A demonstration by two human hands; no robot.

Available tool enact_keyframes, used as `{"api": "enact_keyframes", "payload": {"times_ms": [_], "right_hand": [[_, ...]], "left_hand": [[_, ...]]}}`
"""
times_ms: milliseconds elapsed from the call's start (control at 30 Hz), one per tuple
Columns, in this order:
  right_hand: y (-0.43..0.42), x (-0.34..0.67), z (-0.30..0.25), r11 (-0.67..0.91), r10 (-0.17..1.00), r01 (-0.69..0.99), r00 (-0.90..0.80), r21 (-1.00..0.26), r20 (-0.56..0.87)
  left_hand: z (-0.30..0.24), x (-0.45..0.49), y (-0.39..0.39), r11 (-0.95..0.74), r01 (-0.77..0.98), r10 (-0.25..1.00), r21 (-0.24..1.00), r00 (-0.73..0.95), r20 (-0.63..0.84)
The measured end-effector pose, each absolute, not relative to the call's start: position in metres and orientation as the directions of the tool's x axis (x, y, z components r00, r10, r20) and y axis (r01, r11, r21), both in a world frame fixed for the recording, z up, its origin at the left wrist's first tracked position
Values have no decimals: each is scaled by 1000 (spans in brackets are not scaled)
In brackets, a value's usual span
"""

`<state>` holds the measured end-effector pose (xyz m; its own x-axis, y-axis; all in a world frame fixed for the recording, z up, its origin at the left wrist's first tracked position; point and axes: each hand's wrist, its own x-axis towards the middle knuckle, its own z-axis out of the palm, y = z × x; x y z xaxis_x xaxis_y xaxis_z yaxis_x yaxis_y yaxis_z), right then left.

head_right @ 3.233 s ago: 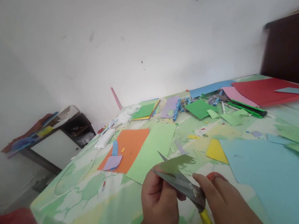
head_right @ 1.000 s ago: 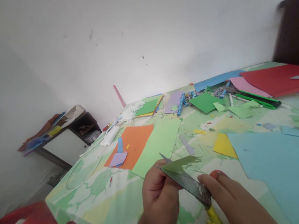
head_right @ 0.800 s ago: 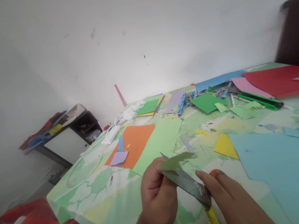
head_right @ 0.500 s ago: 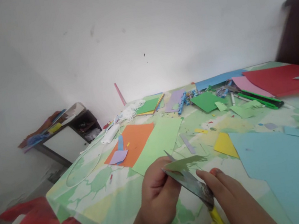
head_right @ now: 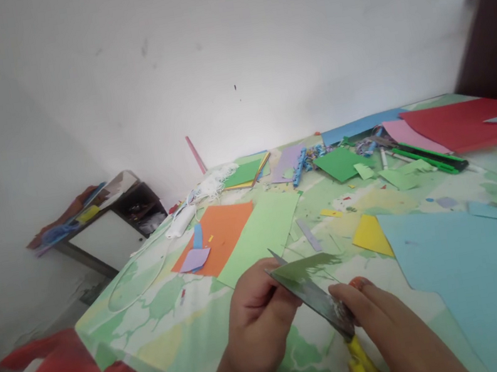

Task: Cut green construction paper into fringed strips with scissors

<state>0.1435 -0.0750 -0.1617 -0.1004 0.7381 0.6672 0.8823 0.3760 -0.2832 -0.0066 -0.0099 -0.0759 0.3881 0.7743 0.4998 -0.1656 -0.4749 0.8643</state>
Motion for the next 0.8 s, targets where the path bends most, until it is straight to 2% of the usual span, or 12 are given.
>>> {"api": "enact_keyframes", "payload": {"times_ms": [167,367,667,800], "right_hand": [[-74,142,-158,353,762,890,-94,-289,641],[-77,144,-148,395,797,860,-146,-323,585],[-77,145,-152,412,763,861,-146,-300,630],[-77,146,-156,420,772,843,-139,-335,620]], "left_hand": [[-76,-4,-9,-369,-266,801,891,396,450],[-78,-2,-9,-361,-341,799,868,367,477],[-78,-3,-6,-362,-293,771,885,439,460],[-76,-3,-5,-389,-299,747,871,451,488]]}}
